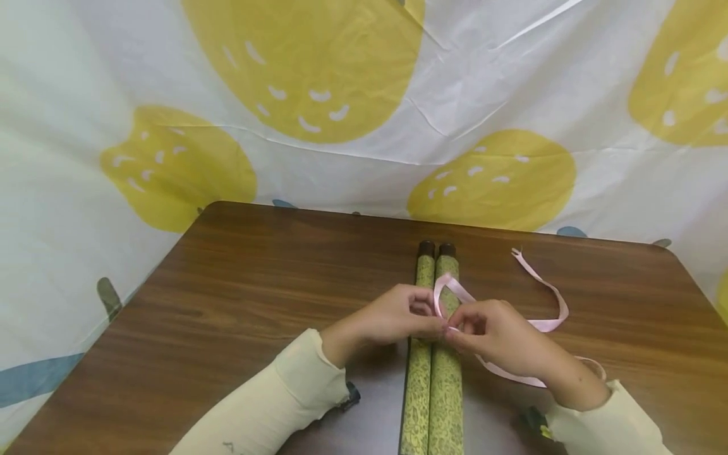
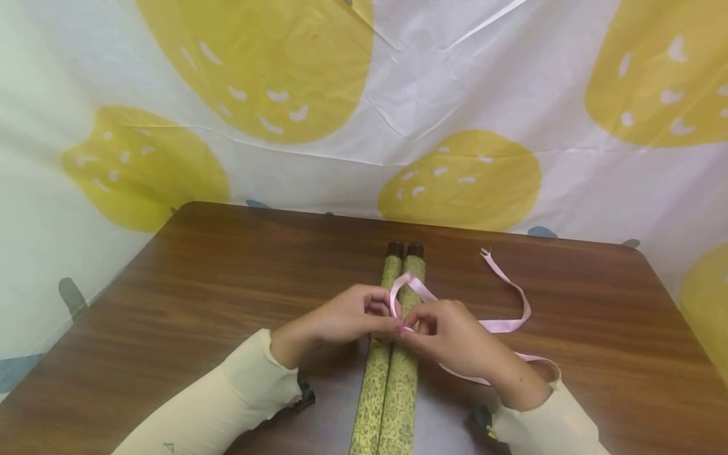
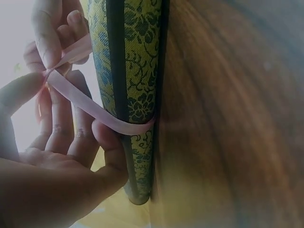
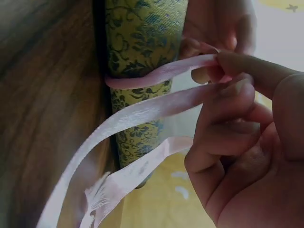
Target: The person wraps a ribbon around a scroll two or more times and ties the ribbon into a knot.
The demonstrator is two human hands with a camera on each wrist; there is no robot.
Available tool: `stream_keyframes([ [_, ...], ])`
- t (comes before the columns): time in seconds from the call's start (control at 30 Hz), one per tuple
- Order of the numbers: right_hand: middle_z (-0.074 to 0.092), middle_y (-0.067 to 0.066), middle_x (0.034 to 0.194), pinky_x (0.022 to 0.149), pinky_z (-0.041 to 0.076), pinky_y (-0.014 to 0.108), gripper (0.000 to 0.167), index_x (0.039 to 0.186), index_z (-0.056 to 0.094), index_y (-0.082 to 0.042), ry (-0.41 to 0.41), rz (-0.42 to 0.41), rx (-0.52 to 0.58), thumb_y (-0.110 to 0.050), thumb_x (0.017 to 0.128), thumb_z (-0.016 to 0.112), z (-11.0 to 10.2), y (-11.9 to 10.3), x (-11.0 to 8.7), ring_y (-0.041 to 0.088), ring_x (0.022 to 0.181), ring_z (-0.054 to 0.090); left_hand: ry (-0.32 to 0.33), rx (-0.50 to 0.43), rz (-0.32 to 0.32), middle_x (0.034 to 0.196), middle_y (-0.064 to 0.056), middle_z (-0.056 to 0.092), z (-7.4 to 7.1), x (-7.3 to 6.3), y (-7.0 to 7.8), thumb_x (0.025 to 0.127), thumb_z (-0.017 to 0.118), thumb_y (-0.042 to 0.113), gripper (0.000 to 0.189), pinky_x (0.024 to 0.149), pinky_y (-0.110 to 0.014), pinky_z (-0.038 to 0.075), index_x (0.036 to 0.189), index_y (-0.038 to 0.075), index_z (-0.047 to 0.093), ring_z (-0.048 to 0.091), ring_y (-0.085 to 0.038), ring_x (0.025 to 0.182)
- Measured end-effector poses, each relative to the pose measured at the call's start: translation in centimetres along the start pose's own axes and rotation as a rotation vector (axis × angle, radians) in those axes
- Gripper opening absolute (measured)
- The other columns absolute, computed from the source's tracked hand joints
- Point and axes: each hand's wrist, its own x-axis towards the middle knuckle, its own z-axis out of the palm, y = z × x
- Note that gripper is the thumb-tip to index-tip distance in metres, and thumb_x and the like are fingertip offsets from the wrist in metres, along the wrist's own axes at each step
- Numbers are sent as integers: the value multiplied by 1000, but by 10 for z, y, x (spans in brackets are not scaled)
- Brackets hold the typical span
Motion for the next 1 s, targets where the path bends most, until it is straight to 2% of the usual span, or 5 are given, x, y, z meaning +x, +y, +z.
stream_keyframes([
  [0.27, 55, -13, 63, 50, 43, 22, 8, 83, 72, -19, 128, -73, -79, -17, 90, 74, 3, -9, -1, -1, 56, 48, 105, -97, -41, 93, -15, 75, 1, 1, 3, 95, 66, 9, 18, 73, -25, 58, 104, -6, 66, 67, -6, 76],
  [0.5, 55, -15, 61, 48, 42, 20, 6, 85, 73, -17, 143, -99, -169, -14, 90, 74, 5, -14, -2, -2, 53, 45, 147, -146, -38, 88, -17, 74, 3, 3, 1, 89, 70, -1, 39, 69, -24, 58, 120, 5, 48, 68, -10, 70],
  [0.6, 54, -16, 61, 49, 42, 20, 5, 85, 73, -17, 167, -116, -235, -14, 89, 74, 7, -14, -3, -3, 53, 45, 149, -51, 12, 86, -17, 74, 5, 2, 1, 88, 71, 1, 28, 69, -22, 57, 111, 2, 56, 68, -8, 69],
  [0.73, 53, -17, 61, 50, 41, 19, 3, 87, 74, -16, 204, -133, -311, -15, 89, 73, 9, -13, -3, -3, 53, 45, 160, 169, 54, 89, -10, 77, 7, 0, 1, 89, 74, 10, 10, 69, -18, 53, 97, 4, 73, 68, -2, 73],
  [1.0, 53, -17, 61, 49, 40, 19, 4, 87, 73, -18, 242, -136, -385, -16, 89, 73, 7, -15, -3, -5, 53, 42, 174, 414, 49, 100, 1, 78, 7, -4, 6, 95, 66, 21, 16, 76, -19, 51, 100, 14, 79, 65, -3, 82],
])
